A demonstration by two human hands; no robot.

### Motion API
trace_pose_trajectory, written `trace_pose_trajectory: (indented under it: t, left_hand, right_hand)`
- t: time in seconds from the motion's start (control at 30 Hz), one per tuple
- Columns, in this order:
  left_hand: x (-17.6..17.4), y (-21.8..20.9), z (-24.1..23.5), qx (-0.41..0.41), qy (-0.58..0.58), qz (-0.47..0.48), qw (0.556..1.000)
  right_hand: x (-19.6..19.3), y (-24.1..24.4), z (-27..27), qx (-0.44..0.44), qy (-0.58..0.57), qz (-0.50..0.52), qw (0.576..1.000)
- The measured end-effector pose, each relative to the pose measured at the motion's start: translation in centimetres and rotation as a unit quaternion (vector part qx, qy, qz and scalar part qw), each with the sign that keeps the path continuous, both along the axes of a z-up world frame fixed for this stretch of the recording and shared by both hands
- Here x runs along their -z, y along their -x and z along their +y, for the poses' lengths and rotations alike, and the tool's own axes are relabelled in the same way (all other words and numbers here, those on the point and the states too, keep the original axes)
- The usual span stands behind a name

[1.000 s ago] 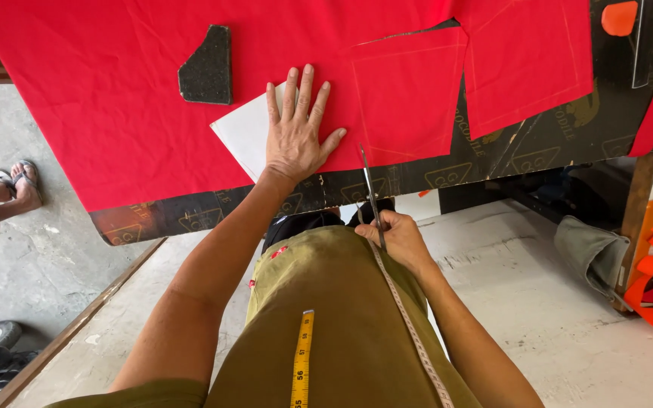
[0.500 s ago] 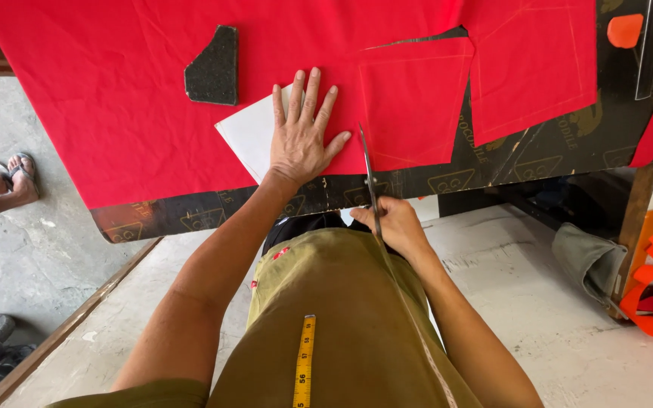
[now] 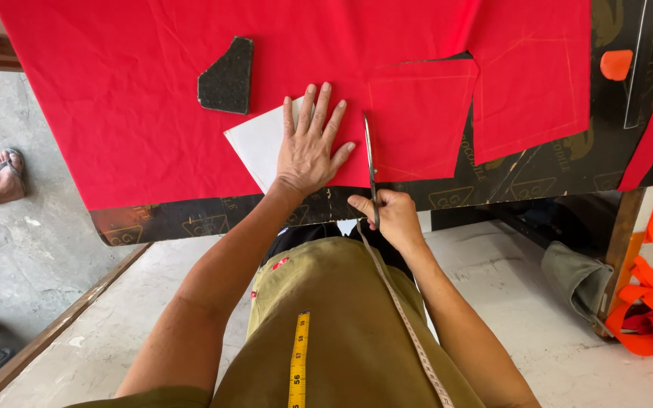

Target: The person is tracing a pattern onto red fabric using a template and chalk, then cutting the fabric with scissors.

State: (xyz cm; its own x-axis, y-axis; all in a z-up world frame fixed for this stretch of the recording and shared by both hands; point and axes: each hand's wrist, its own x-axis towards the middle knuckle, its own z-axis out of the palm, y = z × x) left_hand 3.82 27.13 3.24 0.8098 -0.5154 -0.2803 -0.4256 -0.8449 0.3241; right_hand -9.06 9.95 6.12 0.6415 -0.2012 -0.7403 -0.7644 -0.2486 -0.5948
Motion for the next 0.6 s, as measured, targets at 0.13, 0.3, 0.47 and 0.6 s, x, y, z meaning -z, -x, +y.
trace_pose_trajectory:
  t: [0.13,0.3,0.47,0.6]
  left_hand:
    - [0.4,0.3,0.1,0.001,0.009,-0.016,1.0]
    - [0.3,0.1,0.1,-0.003,0.01,-0.006,1.0]
    - [0.4,0.2,0.1,-0.003,0.014,-0.01,1.0]
    - [0.4,0.1,0.2,-0.002,0.009,-0.012,1.0]
  right_hand:
    - [-1.0,-1.1,-0.2,-0.012,0.009,0.016,1.0]
    - [0.2,-2.9,0.4,0.005,0.008,-0.001,1.0]
    - [-0.2,-4.0,0.5,0.013,0.013,-0.012,1.0]
    - [-0.5,-5.4,0.9,0.015,0.014,-0.023,1.0]
